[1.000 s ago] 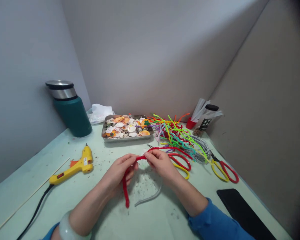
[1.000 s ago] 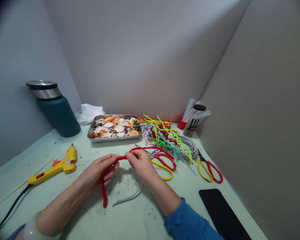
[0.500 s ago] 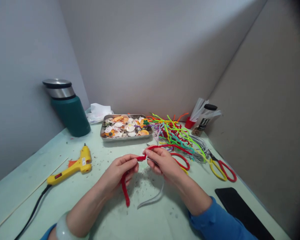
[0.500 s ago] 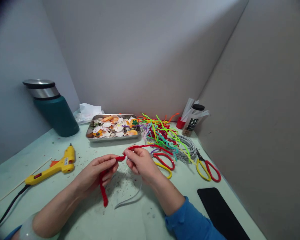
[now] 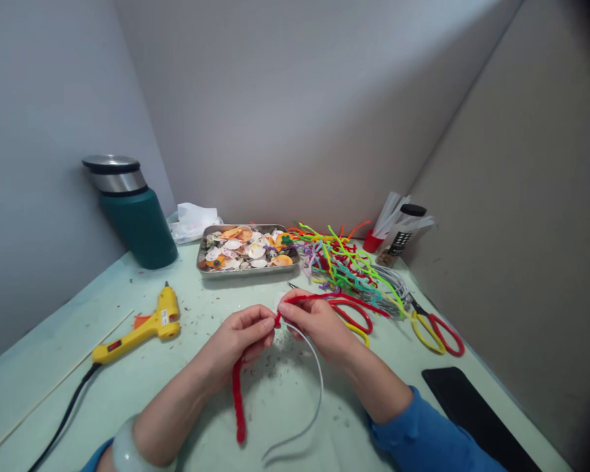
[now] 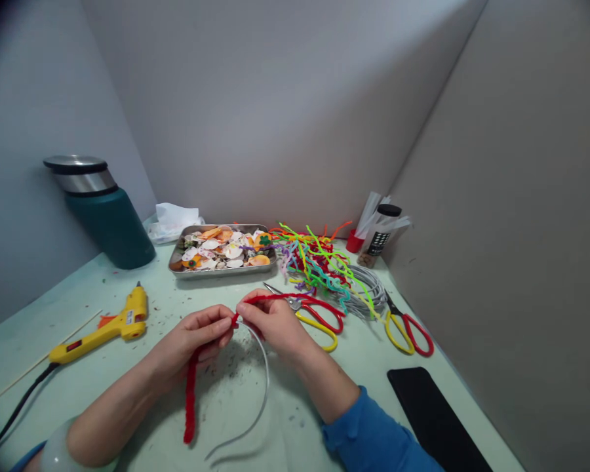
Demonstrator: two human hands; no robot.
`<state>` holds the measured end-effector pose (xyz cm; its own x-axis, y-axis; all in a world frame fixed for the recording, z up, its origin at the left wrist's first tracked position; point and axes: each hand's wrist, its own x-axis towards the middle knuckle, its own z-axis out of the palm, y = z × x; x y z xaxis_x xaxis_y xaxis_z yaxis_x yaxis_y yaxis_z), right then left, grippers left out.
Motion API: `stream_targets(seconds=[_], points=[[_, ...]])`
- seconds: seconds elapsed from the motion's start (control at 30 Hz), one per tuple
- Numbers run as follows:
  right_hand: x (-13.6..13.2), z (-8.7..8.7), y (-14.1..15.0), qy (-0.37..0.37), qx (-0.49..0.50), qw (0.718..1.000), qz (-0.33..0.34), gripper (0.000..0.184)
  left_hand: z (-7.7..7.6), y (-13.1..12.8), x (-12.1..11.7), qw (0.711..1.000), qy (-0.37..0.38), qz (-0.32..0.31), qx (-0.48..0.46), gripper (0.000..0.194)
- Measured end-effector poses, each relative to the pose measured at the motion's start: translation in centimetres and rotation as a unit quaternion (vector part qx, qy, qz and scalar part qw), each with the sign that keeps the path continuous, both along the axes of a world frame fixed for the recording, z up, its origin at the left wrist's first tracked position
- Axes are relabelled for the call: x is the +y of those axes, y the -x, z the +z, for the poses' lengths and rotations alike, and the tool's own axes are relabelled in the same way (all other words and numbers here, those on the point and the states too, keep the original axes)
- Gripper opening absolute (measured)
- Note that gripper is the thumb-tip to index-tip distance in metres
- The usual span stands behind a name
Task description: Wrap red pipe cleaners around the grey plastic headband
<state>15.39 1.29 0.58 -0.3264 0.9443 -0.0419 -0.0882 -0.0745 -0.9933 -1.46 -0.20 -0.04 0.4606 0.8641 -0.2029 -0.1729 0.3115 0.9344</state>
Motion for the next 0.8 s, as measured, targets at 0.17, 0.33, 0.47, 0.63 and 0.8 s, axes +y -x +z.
stream_targets(seconds=[0.17,0.33,0.47,0.63,0.8], points=[[0.1,-0.4,0.2,-0.002,0.008,1.000,0.002,0.023,-0.2,-0.3,0.0,0.998,-0.021,0.015,0.050,0.026],[0.0,-1.0,0.7,0.055,0.043,0.998,-0.001,0.027,-0.3,-0.4,-0.2,0.997,-0.041,0.024,0.055,0.028],[0.2,-1.4,0.8,0.099,0.086,0.991,0.009,0.030,-0.1,-0.6,-0.4,0.999,-0.021,0.036,0.029,0.028],[0.7,-1.3,0.0,0.122,0.079,0.989,0.027,0.031,0.1,-0.6,-0.4,0.998,0.043,0.025,-0.043,0.022],[1.3,-1.5,-0.8,0.140,0.085,0.986,-0.023,0.032,0.0,0.0,0.2,0.992,0.034,0.069,-0.095,0.024]])
